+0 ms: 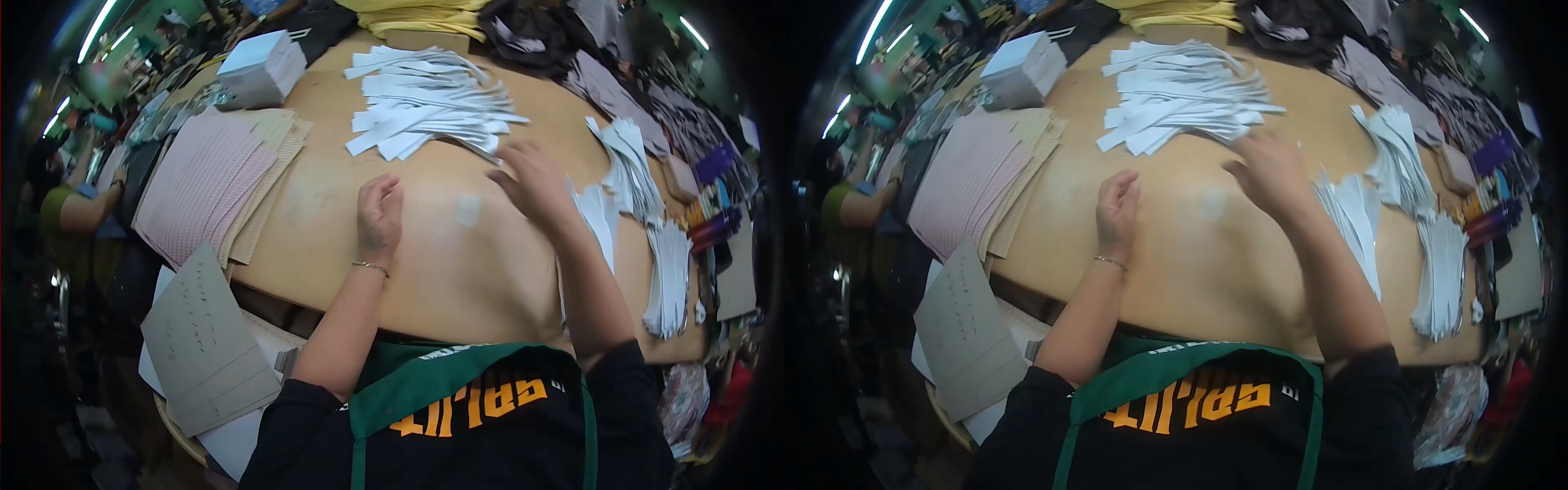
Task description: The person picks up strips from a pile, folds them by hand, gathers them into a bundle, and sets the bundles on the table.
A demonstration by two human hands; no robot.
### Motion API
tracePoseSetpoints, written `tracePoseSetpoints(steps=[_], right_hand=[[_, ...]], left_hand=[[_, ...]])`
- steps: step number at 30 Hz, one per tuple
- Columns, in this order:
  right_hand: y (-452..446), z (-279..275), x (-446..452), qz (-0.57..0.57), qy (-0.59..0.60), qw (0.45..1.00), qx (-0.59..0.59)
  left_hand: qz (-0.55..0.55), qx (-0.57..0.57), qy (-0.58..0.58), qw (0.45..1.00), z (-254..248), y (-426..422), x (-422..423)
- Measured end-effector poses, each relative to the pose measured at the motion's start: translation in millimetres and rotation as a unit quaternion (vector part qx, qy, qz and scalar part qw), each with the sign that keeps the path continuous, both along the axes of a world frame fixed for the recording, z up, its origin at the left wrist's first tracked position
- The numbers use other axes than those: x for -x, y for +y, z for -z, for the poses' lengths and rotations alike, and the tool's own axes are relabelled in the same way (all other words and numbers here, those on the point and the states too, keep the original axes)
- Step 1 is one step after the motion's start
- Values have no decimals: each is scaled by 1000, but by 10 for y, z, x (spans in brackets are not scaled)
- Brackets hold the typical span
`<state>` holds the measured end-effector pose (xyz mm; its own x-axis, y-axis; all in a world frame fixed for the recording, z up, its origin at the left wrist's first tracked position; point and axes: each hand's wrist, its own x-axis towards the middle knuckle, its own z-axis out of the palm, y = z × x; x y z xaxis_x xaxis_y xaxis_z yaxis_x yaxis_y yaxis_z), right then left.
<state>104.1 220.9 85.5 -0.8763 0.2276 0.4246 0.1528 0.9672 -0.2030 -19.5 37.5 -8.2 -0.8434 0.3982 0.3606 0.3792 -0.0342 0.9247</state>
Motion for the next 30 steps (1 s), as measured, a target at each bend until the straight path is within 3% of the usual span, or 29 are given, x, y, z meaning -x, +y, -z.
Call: tracePoseSetpoints(steps=[3, 6, 8, 9, 12, 17, 21, 24, 27, 30], right_hand=[[216, 343, 1130, -76, -16, 997, -27], [371, 439, 1787, -55, -125, 991, -15], [453, 476, 2019, -22, -247, 969, -15], [454, 378, 2025, -52, -251, 966, -16], [556, 306, 2034, -95, -256, 961, -43], [647, 381, 1933, -75, -203, 961, 171], [682, 434, 1903, -55, -154, 970, 178], [722, 462, 1882, -57, -117, 954, 272], [805, 523, 1900, -61, -83, 954, 282], [791, 431, 1843, -8, -72, 952, 297]], left_hand=[[-7, -64, -226, 972, 125, -96, 139], [36, -50, -45, 997, 154, -59, 90], [53, -66, -103, 991, 130, -59, 83], [61, -72, -134, 986, 102, -70, 93], [70, -76, -173, 979, 66, -52, 126], [91, -76, -178, 977, 20, 18, 122], [103, -108, -196, 969, -11, -12, 132], [98, -110, -209, 967, -23, -23, 144], [90, -105, -204, 969, -26, -27, 139], [82, -114, -214, 967, -45, -28, 130]])
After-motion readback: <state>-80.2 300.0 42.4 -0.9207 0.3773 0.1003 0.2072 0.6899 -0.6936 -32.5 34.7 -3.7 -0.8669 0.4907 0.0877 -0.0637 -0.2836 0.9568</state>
